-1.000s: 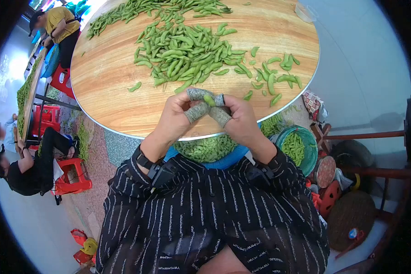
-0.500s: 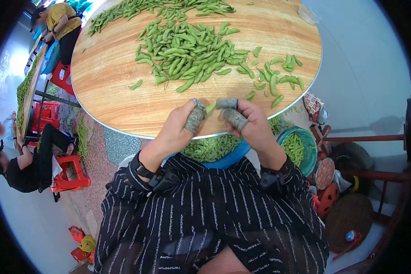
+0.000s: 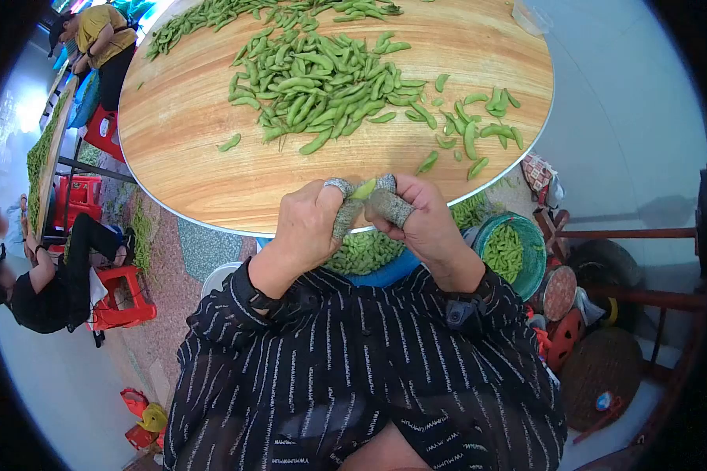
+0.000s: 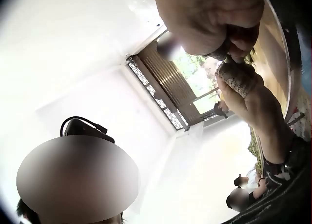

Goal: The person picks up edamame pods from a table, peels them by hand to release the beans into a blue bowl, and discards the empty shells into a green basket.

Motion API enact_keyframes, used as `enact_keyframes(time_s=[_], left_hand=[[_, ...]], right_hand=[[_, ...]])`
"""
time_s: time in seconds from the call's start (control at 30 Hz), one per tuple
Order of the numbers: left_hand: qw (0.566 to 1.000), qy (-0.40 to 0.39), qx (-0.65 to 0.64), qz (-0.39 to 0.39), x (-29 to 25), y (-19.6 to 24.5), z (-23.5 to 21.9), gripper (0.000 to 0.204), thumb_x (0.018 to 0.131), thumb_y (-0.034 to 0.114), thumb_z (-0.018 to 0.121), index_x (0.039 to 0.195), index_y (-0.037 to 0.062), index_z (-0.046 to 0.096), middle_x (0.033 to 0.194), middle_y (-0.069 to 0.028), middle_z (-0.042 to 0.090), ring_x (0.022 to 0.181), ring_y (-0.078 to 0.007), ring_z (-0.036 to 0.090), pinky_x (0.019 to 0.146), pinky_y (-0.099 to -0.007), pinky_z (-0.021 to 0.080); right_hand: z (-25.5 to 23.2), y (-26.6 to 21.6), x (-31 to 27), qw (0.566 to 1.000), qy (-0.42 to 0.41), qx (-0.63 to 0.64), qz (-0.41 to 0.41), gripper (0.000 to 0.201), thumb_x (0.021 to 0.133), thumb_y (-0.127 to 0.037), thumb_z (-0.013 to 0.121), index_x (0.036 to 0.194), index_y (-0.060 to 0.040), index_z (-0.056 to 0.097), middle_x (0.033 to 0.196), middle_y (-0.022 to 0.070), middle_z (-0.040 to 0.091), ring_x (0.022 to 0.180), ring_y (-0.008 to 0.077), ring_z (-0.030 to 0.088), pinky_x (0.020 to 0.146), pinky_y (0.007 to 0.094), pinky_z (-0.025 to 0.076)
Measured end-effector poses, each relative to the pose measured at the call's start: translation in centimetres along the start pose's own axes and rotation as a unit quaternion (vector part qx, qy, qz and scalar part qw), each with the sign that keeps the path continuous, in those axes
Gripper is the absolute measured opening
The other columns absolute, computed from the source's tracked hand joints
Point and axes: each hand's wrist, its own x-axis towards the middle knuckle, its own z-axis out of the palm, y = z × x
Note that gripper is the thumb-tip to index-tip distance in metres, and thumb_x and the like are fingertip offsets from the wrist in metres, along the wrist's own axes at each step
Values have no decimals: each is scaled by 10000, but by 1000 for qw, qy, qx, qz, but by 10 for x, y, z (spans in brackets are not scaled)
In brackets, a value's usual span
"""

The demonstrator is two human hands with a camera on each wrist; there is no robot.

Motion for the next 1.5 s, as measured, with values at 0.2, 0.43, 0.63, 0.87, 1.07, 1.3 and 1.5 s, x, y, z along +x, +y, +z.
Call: enact_keyframes(time_s=[0.2, 0.43, 0.63, 0.87, 1.07, 1.3, 1.5], left_hand=[[947, -38, -275, -164, -6, -8, 13, 186, 718, 119, 598, 857, 31, 511, 698, -161, 546, 627, -354, 540, 544, -386, 432], [998, 1, -53, 21, -3, -10, 11, 169, 802, 157, 545, 828, -1, 491, 622, -87, 504, 549, -196, 523, 508, -288, 407], [841, -16, -483, -242, -5, 0, 15, 338, 881, 337, 459, 780, 18, 505, 592, -10, 462, 485, -100, 410, 433, -215, 313], [631, -58, -669, -388, -7, -14, 14, 442, 871, 439, 423, 779, 18, 521, 588, -26, 486, 450, -66, 351, 410, -205, 257], [856, -126, -453, -217, -6, -13, 5, 229, 853, 241, 503, 802, 18, 498, 624, -61, 508, 508, -168, 482, 439, -265, 352], [998, -54, 26, -13, -5, -7, 1, 257, 656, 80, 621, 868, 26, 486, 689, -157, 538, 644, -319, 552, 523, -376, 428], [997, -27, 63, 27, -6, -7, 3, 283, 654, 100, 633, 890, 33, 491, 682, -145, 540, 633, -322, 546, 515, -374, 429]], right_hand=[[-2, 10, 5, 999, 10, 28, -22, 59, 816, -55, 514, 834, -33, 565, 655, -29, 525, 546, 22, 449, 469, 157, 339], [-2, 10, 5, 998, 7, -42, -51, 37, 805, -55, 547, 820, -22, 554, 689, -26, 534, 585, 36, 459, 511, 178, 368], [1, 8, 6, 977, -29, -130, -166, 86, 808, -114, 580, 833, -40, 544, 669, -40, 504, 578, 29, 442, 535, 176, 360], [-5, 8, 12, 961, -84, -161, -209, 93, 814, -10, 516, 900, 13, 544, 812, 13, 569, 757, 77, 523, 664, 220, 430], [-12, 11, 11, 993, -75, -48, -76, 49, 826, -67, 532, 856, -39, 559, 700, -24, 546, 609, 35, 482, 534, 177, 384], [-5, 5, 8, 999, -27, 14, 22, 130, 835, -152, 540, 880, -31, 549, 631, -14, 480, 499, 29, 385, 418, 152, 259], [-8, 8, 10, 998, -32, -4, 53, 126, 836, -152, 535, 882, -36, 550, 630, -15, 486, 496, 26, 385, 419, 153, 260]])
